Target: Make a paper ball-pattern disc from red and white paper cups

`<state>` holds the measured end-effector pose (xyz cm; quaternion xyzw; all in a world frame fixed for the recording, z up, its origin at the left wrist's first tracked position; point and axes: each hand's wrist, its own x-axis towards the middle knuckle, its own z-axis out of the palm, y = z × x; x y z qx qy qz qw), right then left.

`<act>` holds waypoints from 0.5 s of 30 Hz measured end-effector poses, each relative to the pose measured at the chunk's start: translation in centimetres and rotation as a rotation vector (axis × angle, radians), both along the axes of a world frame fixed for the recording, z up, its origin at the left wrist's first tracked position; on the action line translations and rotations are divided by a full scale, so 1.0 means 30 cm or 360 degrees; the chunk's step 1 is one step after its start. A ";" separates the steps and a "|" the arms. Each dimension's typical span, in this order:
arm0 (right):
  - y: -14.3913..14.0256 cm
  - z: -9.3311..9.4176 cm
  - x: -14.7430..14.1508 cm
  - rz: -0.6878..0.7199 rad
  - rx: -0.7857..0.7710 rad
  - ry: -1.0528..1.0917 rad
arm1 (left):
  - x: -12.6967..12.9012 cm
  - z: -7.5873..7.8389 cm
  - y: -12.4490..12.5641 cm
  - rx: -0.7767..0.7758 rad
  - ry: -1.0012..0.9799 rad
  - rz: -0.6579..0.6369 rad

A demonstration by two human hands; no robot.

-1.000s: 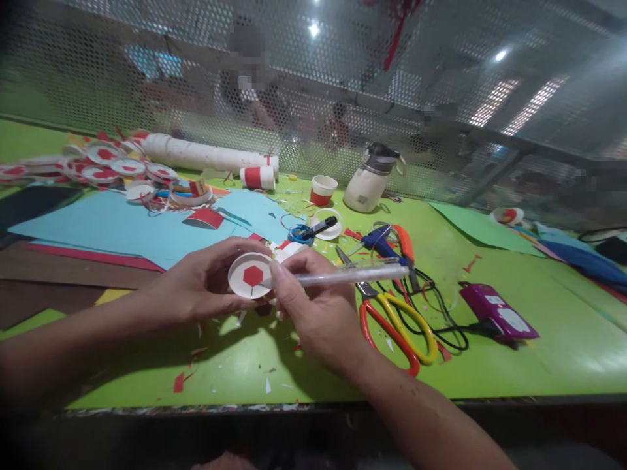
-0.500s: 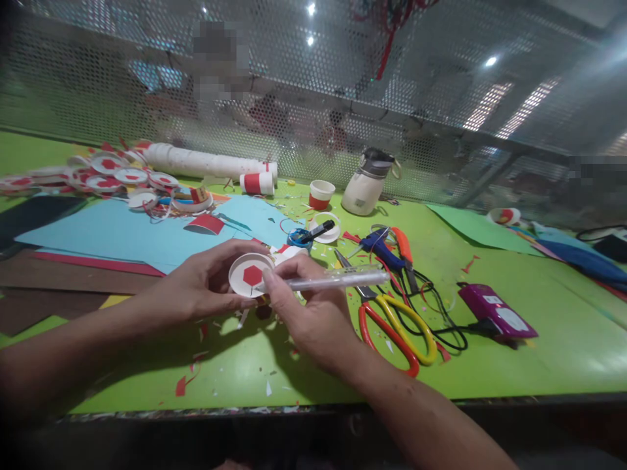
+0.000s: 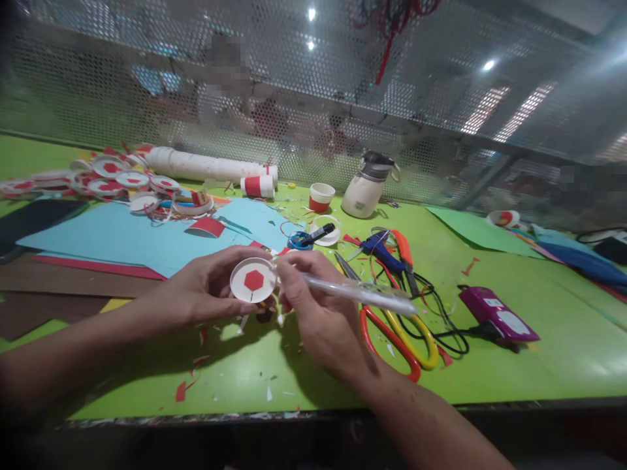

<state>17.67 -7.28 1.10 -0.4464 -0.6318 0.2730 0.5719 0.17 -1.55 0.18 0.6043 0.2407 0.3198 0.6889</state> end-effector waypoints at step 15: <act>0.046 -0.016 0.018 0.0005 -0.0266 -0.0094 | -0.009 0.027 -0.026 -0.0151 0.0012 -0.0222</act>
